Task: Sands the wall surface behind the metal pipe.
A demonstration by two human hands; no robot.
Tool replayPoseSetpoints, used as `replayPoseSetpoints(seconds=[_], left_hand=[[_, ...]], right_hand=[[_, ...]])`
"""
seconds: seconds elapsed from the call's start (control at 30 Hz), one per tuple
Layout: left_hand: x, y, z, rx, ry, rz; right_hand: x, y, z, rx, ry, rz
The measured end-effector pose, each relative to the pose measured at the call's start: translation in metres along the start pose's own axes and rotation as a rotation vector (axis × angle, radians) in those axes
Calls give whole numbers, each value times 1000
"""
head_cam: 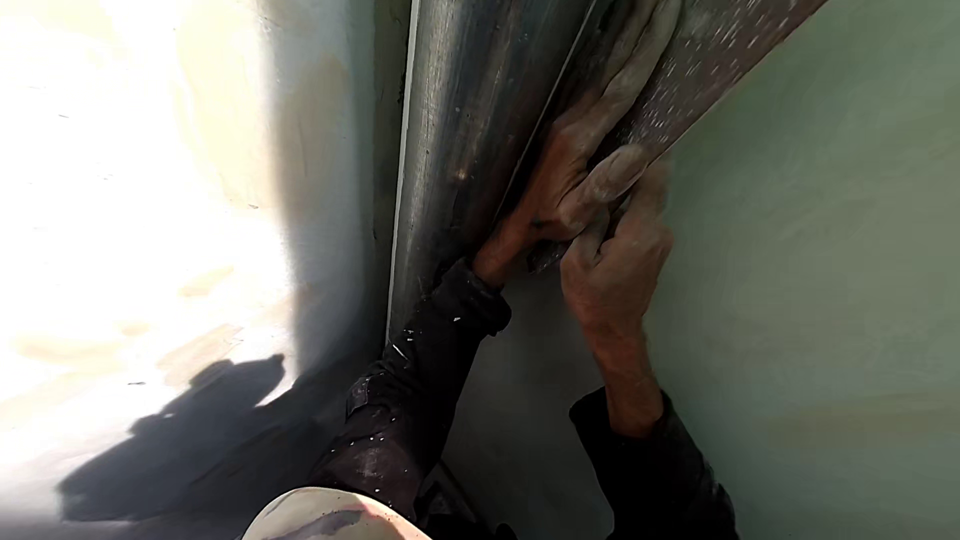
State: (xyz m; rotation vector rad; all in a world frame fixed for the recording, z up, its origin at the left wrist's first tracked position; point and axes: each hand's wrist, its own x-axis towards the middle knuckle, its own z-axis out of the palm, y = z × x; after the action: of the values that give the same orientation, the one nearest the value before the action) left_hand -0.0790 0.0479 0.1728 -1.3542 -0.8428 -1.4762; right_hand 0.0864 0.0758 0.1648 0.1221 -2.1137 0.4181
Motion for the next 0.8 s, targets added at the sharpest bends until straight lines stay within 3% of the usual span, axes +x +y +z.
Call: replayPoseSetpoints(seconds=[0.1, 0.17, 0.2, 0.27, 0.4, 0.47, 0.53, 0.63, 0.7, 0.73, 0.8], left_hand=[[-115, 65, -32, 143, -158, -374], [-187, 90, -43, 186, -134, -543], [-198, 92, -44, 196, -123, -576], [-164, 89, -40, 201, -150, -562], [-27, 19, -1, 86, -1, -85], [10, 32, -4, 53, -44, -74], [-18, 50, -17, 45, -85, -143], [-152, 78, -38, 147, -67, -410], [-209, 92, -41, 205, -8, -542], [-212, 91, -38, 216, 13, -558], [-172, 83, -28, 210, 39, -491]], right_hand=[[-94, 31, 60, 44, -82, 122], [-138, 36, 76, 39, -147, 155], [-138, 36, 74, 29, -149, 134], [-106, 31, 54, 2, -127, 65], [-16, 6, -9, -26, -36, -8], [-9, 1, -8, -9, 35, -23], [-39, 10, 24, -8, 68, 12], [-125, 33, 75, 16, -78, 109], [-153, 36, 81, 14, -157, 141], [-146, 35, 75, 3, -158, 123], [-110, 32, 52, -22, -103, 46]])
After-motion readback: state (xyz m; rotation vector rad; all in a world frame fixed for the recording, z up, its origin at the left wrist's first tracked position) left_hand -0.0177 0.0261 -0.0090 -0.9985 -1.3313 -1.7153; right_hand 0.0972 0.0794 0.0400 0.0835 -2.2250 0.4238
